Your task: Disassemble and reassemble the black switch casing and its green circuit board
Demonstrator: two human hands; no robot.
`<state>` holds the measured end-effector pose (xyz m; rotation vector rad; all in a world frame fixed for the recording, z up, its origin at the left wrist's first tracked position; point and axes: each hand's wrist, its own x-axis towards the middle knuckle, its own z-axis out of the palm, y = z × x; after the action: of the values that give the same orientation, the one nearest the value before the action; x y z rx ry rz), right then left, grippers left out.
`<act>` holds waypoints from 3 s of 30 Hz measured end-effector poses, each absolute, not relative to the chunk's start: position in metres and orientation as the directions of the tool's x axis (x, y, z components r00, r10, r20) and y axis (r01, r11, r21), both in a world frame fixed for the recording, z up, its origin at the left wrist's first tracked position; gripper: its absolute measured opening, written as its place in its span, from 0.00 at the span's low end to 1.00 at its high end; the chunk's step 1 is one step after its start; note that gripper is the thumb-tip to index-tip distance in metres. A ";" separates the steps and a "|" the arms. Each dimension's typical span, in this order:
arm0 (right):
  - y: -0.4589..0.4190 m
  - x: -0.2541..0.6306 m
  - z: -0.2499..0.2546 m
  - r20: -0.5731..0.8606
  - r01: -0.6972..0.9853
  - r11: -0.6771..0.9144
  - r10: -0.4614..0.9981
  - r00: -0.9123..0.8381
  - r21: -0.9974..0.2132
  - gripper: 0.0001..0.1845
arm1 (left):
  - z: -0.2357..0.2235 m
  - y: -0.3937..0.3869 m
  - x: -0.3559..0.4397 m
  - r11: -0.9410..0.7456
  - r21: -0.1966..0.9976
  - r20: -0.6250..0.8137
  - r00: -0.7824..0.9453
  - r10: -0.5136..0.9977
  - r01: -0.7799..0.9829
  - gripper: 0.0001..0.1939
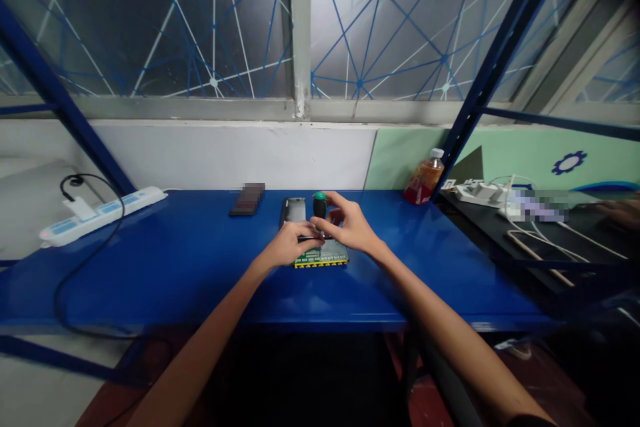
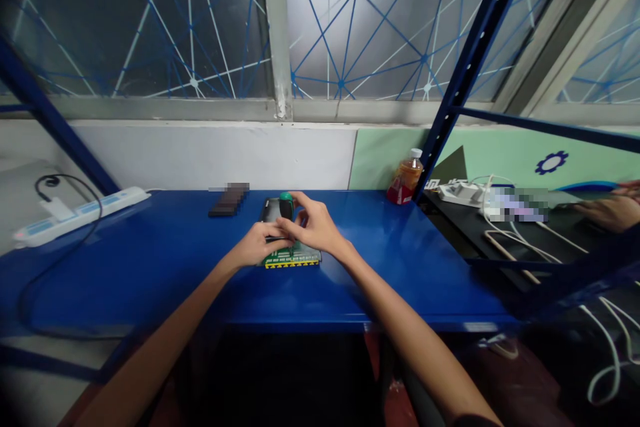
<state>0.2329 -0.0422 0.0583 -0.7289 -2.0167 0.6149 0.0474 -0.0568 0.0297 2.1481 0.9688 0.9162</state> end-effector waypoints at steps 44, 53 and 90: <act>-0.042 0.235 0.059 0.536 0.181 0.660 0.714 -0.451 -0.729 0.24 | 0.031 -0.059 0.047 -0.570 0.722 0.332 0.526 0.783 0.392 0.07; -0.046 0.233 0.063 0.586 0.334 0.717 0.695 -0.417 -0.612 0.27 | 0.032 -0.061 0.050 -0.546 0.749 0.349 0.478 0.806 0.375 0.06; -0.039 0.240 0.065 0.625 0.282 0.691 0.722 -0.295 -0.665 0.18 | 0.032 -0.060 0.048 -0.639 0.652 0.412 0.517 0.750 0.407 0.08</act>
<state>0.2402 -0.0391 0.0652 -0.7863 -1.8732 0.5358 0.0477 -0.0605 0.0317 2.2801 0.9450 0.9510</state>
